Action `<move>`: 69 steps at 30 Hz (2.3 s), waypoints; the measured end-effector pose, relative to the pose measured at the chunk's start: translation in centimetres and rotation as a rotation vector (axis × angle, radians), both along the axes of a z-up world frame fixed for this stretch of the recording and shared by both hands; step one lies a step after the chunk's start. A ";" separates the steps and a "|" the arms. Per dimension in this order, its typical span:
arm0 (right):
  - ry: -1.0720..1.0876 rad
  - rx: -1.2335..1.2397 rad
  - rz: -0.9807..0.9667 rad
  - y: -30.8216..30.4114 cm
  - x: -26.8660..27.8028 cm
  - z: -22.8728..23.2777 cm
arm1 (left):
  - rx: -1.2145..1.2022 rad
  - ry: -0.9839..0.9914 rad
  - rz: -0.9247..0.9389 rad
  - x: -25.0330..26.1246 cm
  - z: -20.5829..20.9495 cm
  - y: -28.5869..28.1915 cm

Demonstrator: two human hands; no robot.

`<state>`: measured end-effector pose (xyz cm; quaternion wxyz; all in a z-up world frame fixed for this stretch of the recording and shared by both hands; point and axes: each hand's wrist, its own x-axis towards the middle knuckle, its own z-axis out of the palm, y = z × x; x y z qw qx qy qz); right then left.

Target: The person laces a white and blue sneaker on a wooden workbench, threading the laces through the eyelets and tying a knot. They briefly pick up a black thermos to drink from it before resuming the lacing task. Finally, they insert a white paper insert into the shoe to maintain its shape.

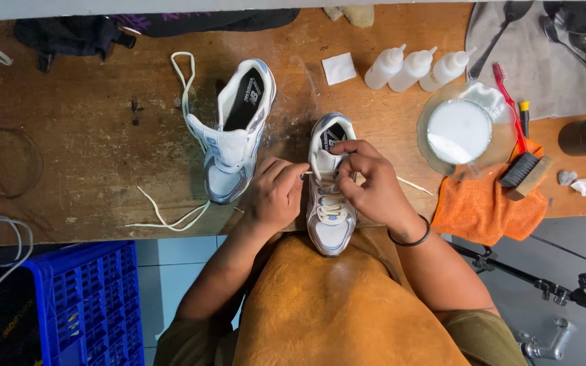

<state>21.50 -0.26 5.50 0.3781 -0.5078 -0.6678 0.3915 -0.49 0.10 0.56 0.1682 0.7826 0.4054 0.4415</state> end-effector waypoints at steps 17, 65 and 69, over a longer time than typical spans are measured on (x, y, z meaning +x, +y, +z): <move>-0.080 0.019 0.127 2.5 0.7 1.6 | -0.459 -0.300 -0.181 -0.5 -0.6 0.5; 0.527 -0.228 -0.010 -6.3 7.2 2.0 | -0.250 -0.456 -0.121 -2.1 6.5 -2.9; 0.595 -0.098 0.166 -6.2 6.6 4.2 | -0.103 -0.374 -0.183 -2.1 10.4 -3.6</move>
